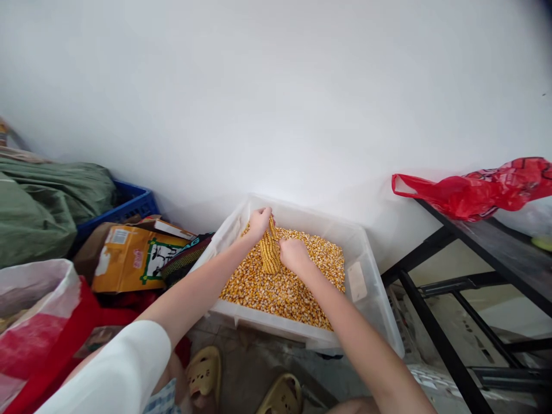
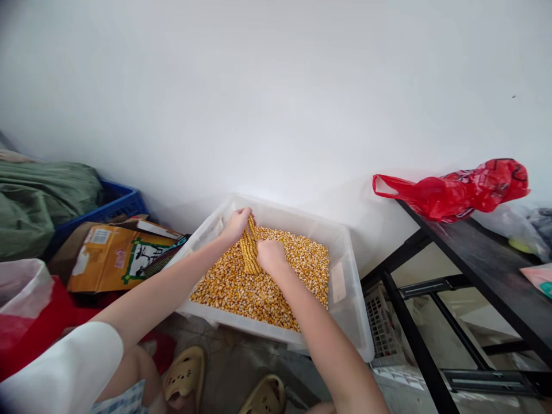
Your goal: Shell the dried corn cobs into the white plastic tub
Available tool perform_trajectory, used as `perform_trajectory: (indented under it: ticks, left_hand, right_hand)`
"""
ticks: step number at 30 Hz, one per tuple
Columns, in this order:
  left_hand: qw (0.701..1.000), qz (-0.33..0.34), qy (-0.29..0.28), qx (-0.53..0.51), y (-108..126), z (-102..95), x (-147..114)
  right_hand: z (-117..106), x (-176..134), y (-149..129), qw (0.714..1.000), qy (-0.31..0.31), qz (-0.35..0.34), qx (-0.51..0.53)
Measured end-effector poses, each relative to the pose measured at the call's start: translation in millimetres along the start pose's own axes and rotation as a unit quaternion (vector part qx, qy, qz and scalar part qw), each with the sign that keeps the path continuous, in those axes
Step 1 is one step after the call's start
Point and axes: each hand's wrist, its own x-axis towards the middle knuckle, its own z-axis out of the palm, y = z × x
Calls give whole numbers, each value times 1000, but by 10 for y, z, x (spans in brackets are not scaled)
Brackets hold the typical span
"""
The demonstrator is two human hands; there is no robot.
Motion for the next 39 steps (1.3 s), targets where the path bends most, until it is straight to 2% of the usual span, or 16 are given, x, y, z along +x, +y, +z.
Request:
perform_trajectory:
  ticks: [6, 11, 15, 21, 26, 32, 39]
  left_hand:
    - [999, 18, -21, 16, 6, 26, -41]
    - [998, 27, -53, 24, 53, 88, -94]
    - [998, 16, -41, 34, 68, 120, -92]
    - [999, 21, -20, 33, 34, 104, -77]
    - [1000, 7, 7, 20, 13, 95, -72]
    - [999, -4, 36, -17, 10, 43, -75]
    - [996, -26, 52, -66, -30, -15, -4]
  right_hand:
    - [-108, 56, 82, 999, -21, -23, 17]
    - [-112, 83, 137, 989, -77, 36, 124]
    - [-52, 39, 38, 990, -45, 67, 114]
    - [-32, -1, -125, 997, -36, 53, 33]
    - [-29, 17, -105, 999, -25, 22, 24]
    - [40, 41, -103, 998, 24, 40, 49]
    - [234, 98, -76, 991, 47, 74, 104]
